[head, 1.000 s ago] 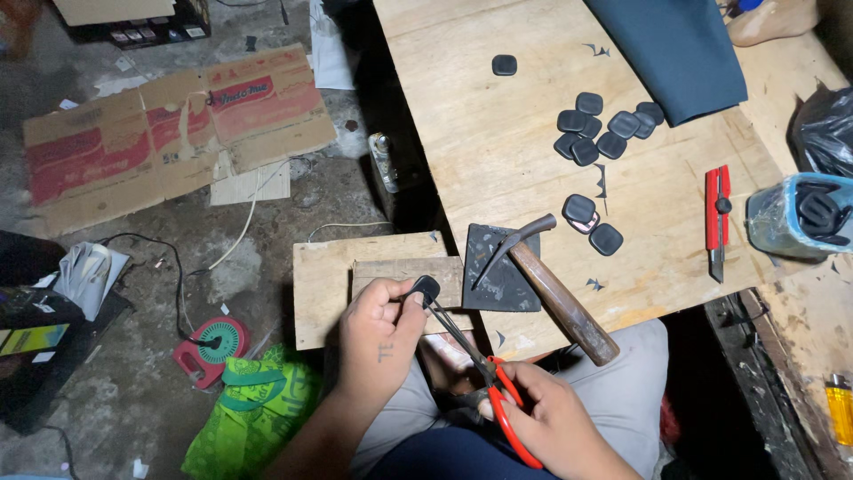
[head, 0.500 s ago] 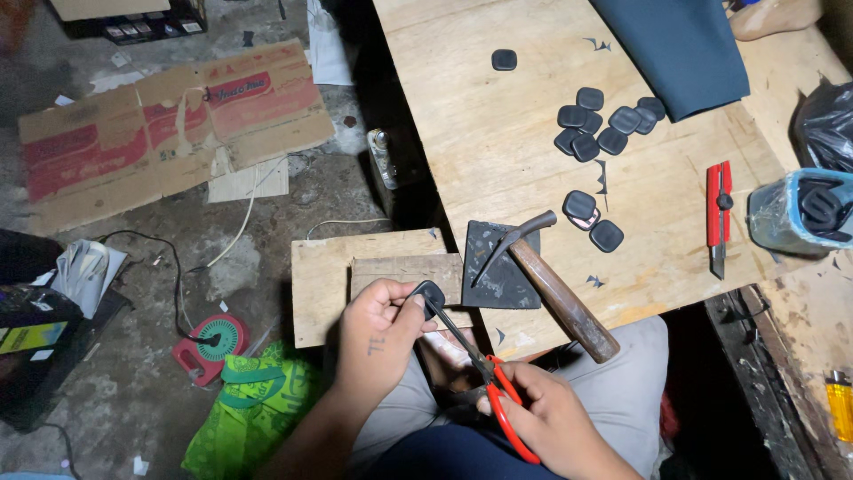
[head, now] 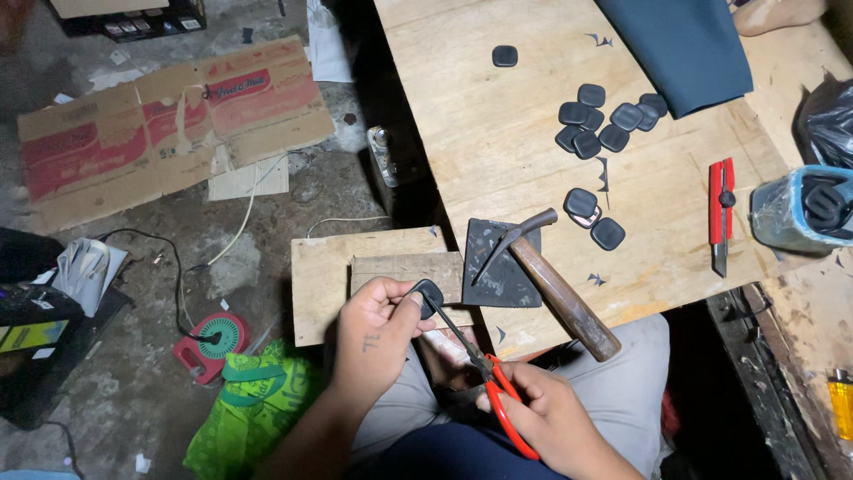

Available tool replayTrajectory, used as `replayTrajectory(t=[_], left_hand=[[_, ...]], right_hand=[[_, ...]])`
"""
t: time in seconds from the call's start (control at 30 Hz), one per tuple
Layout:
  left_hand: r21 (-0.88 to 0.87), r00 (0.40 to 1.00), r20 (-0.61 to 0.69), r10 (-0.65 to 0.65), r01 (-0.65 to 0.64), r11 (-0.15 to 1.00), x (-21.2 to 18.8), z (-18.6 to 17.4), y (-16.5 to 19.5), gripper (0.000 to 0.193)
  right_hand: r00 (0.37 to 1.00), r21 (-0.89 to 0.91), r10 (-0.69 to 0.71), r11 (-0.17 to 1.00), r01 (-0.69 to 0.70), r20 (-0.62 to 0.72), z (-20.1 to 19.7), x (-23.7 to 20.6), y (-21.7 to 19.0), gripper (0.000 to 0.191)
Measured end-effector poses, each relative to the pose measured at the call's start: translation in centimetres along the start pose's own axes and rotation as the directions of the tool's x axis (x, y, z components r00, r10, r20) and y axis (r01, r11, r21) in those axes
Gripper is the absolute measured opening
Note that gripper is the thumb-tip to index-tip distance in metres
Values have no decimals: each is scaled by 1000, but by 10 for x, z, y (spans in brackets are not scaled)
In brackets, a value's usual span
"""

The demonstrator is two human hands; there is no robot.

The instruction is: The person repeatedly picks up small black rubber pieces, places them on a wooden block, and uses a hammer to shape them. They then use red-handled scissors to trim the edges of the pieces. The finished pieces are placed on the table.

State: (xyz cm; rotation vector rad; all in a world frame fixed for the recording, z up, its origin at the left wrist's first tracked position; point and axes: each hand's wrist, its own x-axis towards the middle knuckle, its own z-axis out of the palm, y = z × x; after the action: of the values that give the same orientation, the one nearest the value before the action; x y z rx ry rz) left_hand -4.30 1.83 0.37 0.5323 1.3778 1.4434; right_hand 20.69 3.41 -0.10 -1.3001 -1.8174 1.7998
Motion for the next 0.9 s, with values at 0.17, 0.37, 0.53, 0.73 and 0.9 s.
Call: replayTrajectory(t=[0.17,0.37,0.53,0.73,0.9], left_hand=[[-38,1000,3,7,-6,999,2,0,-3,15],[32,996,-33,85,-84,996,0,2,-11,14],[28,984,-68,166,-165,986,-2,7,-19,7],[-19,992,-67,107,-109,994,2,8,-24,7],[20,997,-38,64,-63,998,1,5,-21,6]], right_hand=[[997,-118,-65,991,62,-28,-2,-1,-5,18],[983,-295,-170,945,144,-66,-3,-2,-10,16],[993,-386,-58,922,14,-103,1,1,-19,30],[984,-338,-145,936,101,-108,1,-1,-24,36],[988,-245,-139,962,119,-68,-2,-2,-15,33]])
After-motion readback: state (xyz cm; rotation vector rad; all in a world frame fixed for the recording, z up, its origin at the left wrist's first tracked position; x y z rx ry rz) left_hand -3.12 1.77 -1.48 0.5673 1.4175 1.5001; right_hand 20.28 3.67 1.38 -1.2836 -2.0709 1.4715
